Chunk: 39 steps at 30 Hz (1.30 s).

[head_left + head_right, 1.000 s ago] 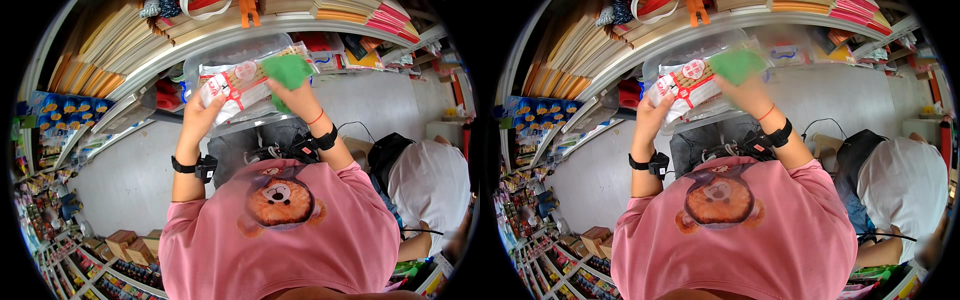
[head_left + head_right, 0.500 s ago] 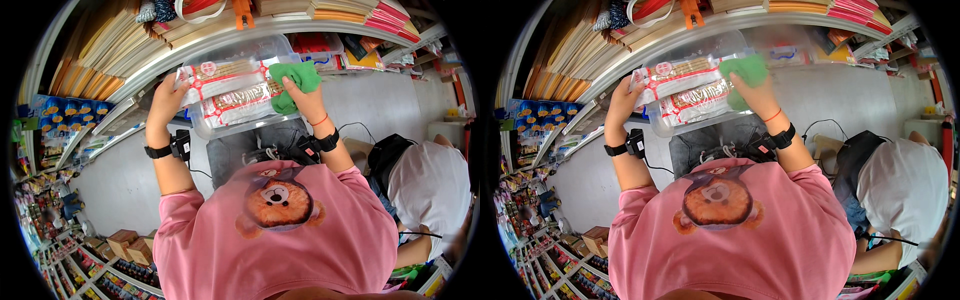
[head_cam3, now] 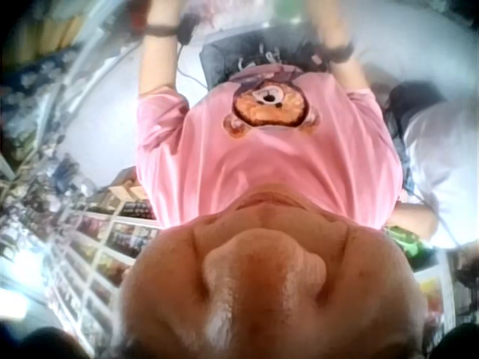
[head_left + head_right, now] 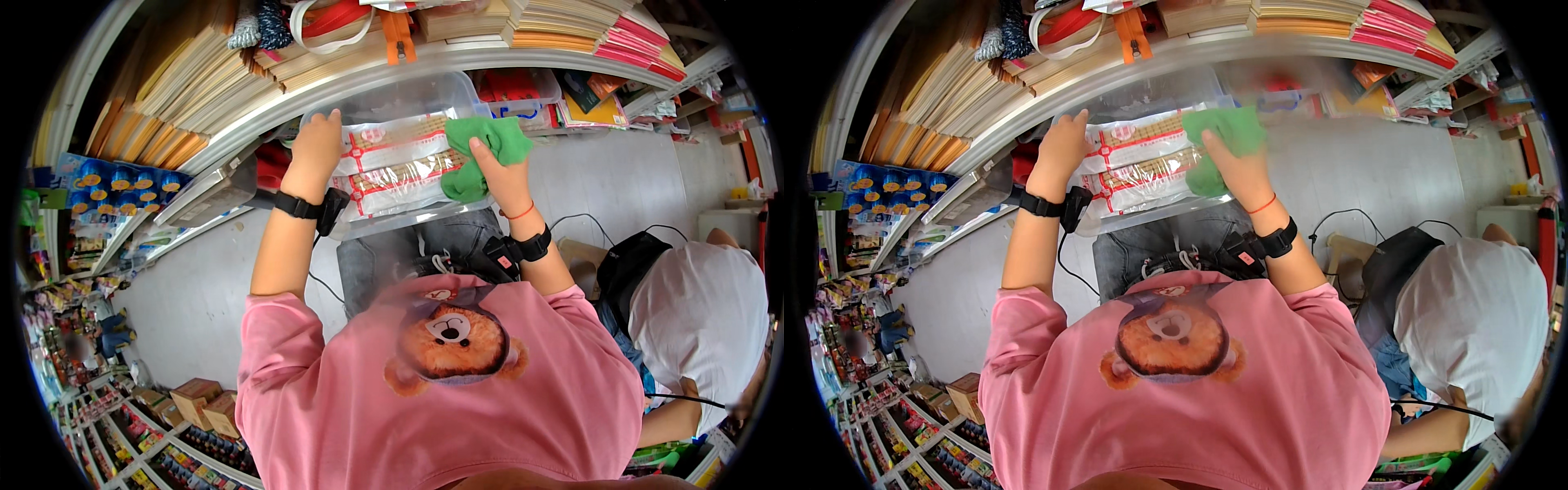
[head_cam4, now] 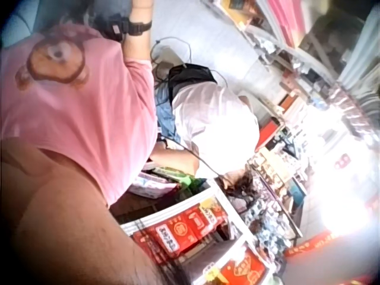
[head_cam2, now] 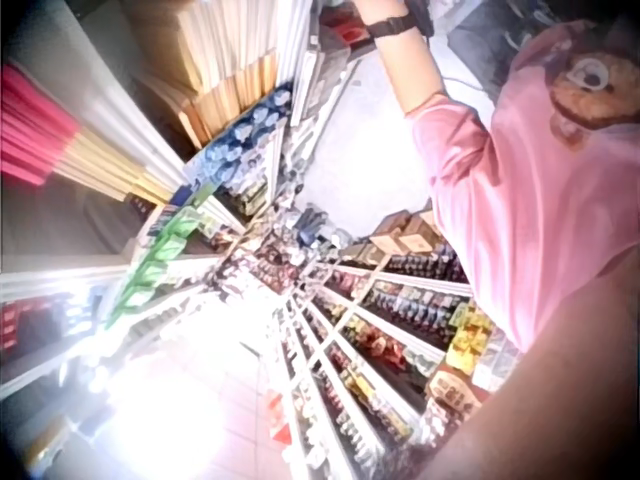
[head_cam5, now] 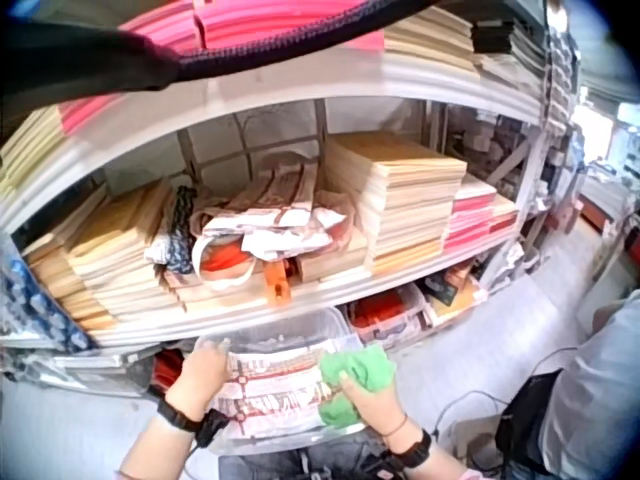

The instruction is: The person removes items such as tape rolls, ribbon, and packaged chopsticks from a plastic bin, wipes them with a green cloth, and places them onto a storage shelf.

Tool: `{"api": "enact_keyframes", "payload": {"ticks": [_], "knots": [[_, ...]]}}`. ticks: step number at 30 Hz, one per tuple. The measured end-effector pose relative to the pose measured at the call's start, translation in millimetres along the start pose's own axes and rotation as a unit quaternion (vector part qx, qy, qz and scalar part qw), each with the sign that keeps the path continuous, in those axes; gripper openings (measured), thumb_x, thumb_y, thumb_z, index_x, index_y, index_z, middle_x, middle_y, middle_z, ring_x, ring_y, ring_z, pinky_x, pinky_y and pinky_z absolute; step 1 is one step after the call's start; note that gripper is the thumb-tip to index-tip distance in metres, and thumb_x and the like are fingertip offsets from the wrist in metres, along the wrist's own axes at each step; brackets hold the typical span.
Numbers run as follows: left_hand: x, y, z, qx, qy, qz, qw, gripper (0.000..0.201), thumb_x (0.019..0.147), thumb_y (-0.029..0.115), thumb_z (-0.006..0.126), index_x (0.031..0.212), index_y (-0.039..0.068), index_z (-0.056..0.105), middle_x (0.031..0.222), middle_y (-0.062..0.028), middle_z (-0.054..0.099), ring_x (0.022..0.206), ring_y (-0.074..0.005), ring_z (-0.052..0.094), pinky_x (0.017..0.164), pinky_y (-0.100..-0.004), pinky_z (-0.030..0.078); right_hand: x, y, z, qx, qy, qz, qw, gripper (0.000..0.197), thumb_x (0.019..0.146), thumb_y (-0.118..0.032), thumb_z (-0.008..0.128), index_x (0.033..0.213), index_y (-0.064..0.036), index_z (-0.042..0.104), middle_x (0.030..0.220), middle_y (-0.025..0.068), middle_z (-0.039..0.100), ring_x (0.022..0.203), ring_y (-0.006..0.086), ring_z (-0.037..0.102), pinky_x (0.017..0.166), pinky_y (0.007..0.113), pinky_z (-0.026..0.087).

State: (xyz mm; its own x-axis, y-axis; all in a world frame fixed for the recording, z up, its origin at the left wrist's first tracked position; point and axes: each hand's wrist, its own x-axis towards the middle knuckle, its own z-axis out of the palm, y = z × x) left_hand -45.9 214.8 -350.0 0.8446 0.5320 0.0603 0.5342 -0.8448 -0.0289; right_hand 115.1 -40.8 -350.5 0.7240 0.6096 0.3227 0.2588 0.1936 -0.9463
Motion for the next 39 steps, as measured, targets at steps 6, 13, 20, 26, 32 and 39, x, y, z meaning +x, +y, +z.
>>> {"api": "enact_keyframes", "payload": {"ticks": [6, 13, 20, 26, 32, 39], "knots": [[-14, 17, -21, -0.082, -0.164, 0.038, 0.982, 0.033, 0.07, 0.03, 0.074, 0.092, 0.006, 0.064, 0.089, -0.016, 0.065, 0.086, -0.0331, 0.062, 0.072, -0.0433, 0.049, 0, 0, 2, 0.001, 0.002, 0.001, 1.0, 0.018, 0.085, -0.008, 0.064, 0.098, 0.0019, 0.06, 0.085, 0.0037, 0.061, 0.076, 0.0111, 0.055, 0.068, 0.027, 0.046], [-15, 17, 7, -0.087, -0.201, 0.07, 0.973, 0.039, 0.072, 0.036, 0.073, 0.091, 0.003, 0.065, 0.089, -0.0172, 0.066, 0.087, -0.0348, 0.062, 0.075, -0.0434, 0.048, -1, -2, 2, -0.023, -0.005, 0.0, 1.0, 0.019, 0.084, -0.009, 0.064, 0.099, 0.0025, 0.06, 0.087, 0.005, 0.061, 0.077, 0.0127, 0.055, 0.07, 0.028, 0.047], [-7, 21, 0, -0.066, -0.186, 0.109, 0.974, 0.038, 0.074, 0.038, 0.069, 0.092, 0.004, 0.066, 0.094, -0.0199, 0.064, 0.09, -0.0361, 0.061, 0.079, -0.0434, 0.048, -2, 3, -1, -0.02, -0.014, 0.024, 0.999, 0.023, 0.084, -0.01, 0.064, 0.103, 0.0017, 0.06, 0.09, 0.0041, 0.062, 0.08, 0.0126, 0.057, 0.071, 0.028, 0.047], [-6, 44, -62, -0.234, 0.073, 0.206, 0.947, 0.034, 0.075, 0.019, 0.07, 0.104, 0.004, 0.063, 0.104, -0.0164, 0.059, 0.095, -0.0343, 0.057, 0.082, -0.0409, 0.047, -2, 4, 2, -0.001, -0.022, 0.013, 1.0, 0.023, 0.085, -0.012, 0.064, 0.104, 0.0014, 0.06, 0.089, 0.0034, 0.062, 0.075, 0.0112, 0.057, 0.068, 0.027, 0.049], [39, 71, -146, -0.343, 0.38, 0.133, 0.849, 0.034, 0.078, 0.017, 0.07, 0.108, 0.004, 0.061, 0.119, -0.0216, 0.053, 0.093, -0.0319, 0.058, 0.082, -0.0387, 0.048, -5, 3, 0, 0.015, -0.009, 0.04, 0.999, 0.024, 0.086, -0.013, 0.064, 0.105, 0.0016, 0.061, 0.09, 0.0036, 0.063, 0.075, 0.0111, 0.059, 0.066, 0.027, 0.049], [81, 63, -134, -0.291, 0.305, 0.152, 0.894, 0.036, 0.087, 0.03, 0.06, 0.108, 0.0, 0.063, 0.136, -0.0185, 0.046, 0.108, -0.0325, 0.057, 0.088, -0.039, 0.047, -7, 2, 1, 0.015, -0.003, 0.061, 0.998, 0.023, 0.085, -0.011, 0.064, 0.104, 0.0014, 0.06, 0.094, 0.0048, 0.062, 0.085, 0.0129, 0.057, 0.075, 0.028, 0.047]]}}
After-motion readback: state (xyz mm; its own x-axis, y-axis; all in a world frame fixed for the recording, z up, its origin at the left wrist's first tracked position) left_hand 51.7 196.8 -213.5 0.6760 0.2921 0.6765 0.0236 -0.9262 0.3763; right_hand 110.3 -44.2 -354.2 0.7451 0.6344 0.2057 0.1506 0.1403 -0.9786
